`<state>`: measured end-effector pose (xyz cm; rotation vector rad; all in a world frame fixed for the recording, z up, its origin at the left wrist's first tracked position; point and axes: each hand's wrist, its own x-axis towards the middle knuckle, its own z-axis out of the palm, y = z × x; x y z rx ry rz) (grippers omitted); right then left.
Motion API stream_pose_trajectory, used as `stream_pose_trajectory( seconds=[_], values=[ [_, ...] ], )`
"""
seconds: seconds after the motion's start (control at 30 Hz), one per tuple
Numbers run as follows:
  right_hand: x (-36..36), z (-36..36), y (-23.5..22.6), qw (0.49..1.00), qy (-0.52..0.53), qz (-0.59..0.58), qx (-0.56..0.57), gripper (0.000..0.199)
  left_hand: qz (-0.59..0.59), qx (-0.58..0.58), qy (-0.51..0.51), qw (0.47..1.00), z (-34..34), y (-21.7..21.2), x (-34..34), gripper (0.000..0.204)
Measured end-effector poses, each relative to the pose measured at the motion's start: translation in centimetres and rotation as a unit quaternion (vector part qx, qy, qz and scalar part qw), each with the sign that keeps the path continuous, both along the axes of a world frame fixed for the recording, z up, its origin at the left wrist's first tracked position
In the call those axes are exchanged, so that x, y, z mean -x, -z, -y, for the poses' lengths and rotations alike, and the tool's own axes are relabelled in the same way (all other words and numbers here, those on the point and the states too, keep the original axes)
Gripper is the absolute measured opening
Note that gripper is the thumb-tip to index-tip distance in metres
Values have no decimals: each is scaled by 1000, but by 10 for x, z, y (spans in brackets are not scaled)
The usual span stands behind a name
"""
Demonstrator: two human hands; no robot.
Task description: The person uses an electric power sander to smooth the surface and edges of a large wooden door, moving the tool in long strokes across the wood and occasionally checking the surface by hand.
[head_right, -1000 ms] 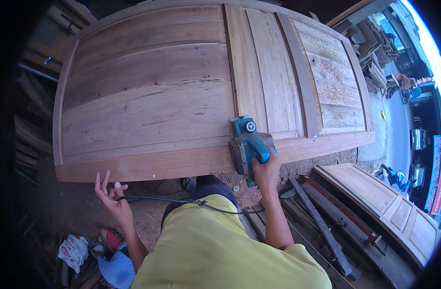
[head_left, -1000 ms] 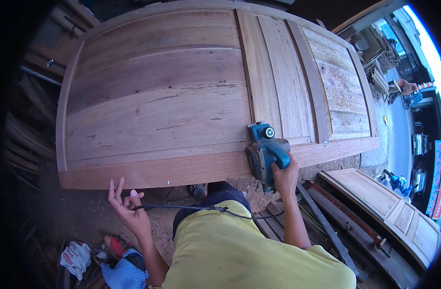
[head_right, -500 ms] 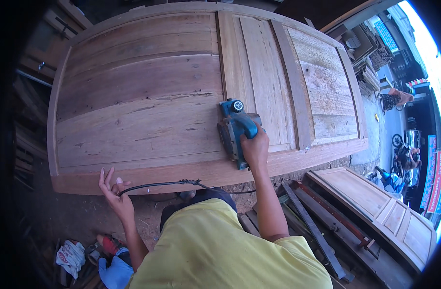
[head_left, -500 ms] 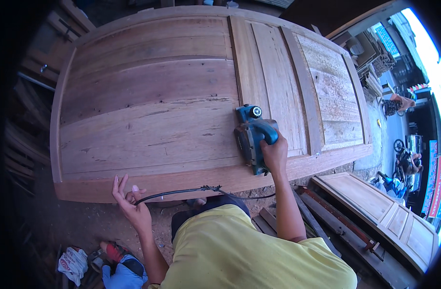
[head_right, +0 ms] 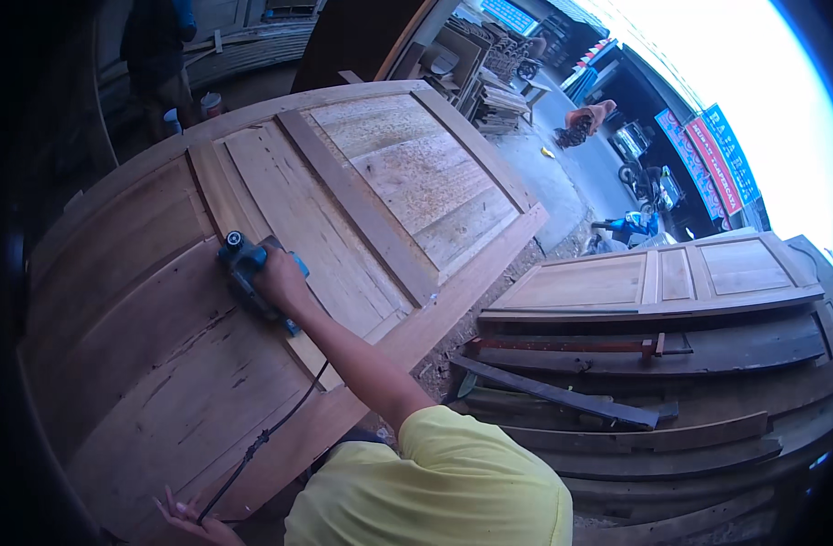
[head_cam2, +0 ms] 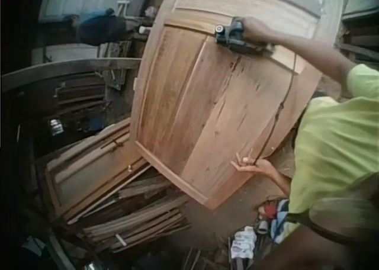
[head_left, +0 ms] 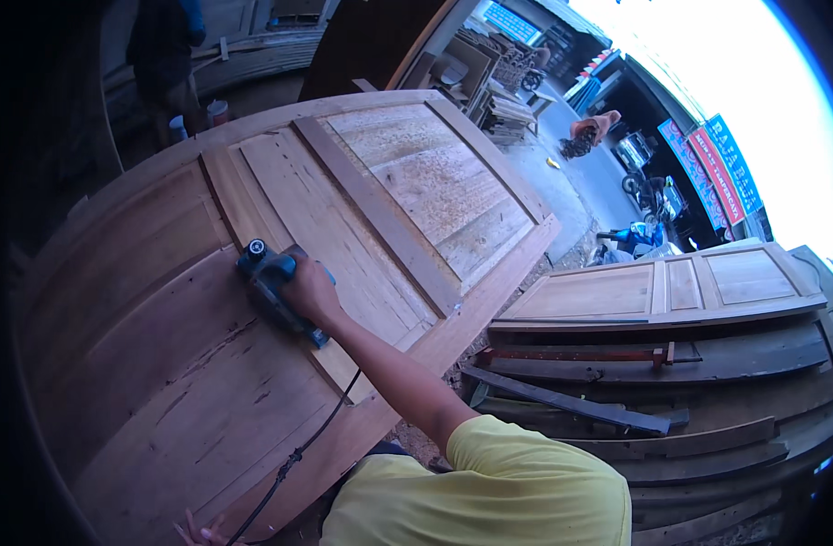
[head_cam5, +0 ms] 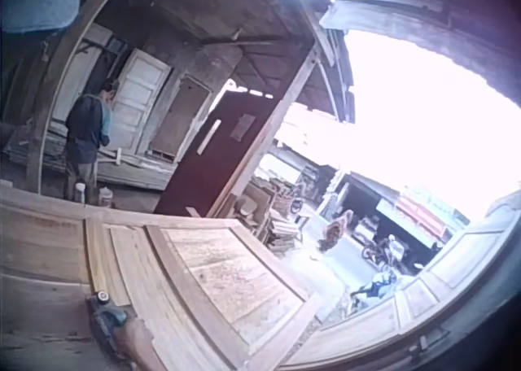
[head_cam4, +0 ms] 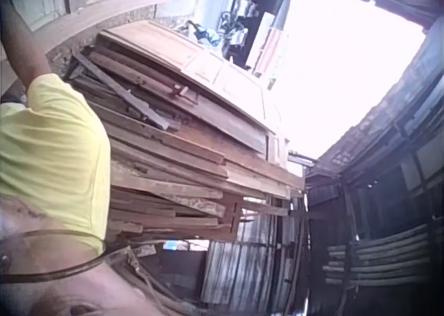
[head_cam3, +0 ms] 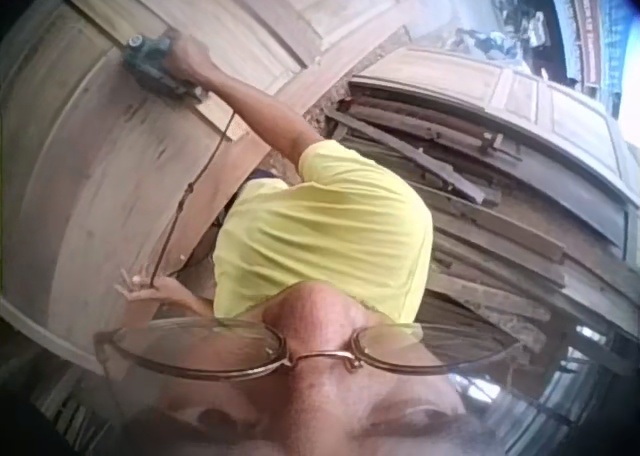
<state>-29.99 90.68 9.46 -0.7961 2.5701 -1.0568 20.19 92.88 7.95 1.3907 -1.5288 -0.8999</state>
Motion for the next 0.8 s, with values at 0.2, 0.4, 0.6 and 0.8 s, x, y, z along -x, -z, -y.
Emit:
stream_pose_trajectory(
  seconds=[0.2,0.4,0.6,0.8],
  values=[
    [36,65,13,999,-31,-28,24,38,-26,-45,-39,998,12,-18,33,58],
    [69,125,12,998,-32,-51,8,36,-41,-44,5,998,35,-59,81,65],
    [111,191,21,997,-29,-65,3,38,-25,-40,68,997,63,-48,108,70],
    [156,259,33,998,-25,-48,-13,39,-17,-50,92,994,79,-37,129,73]
  ],
)
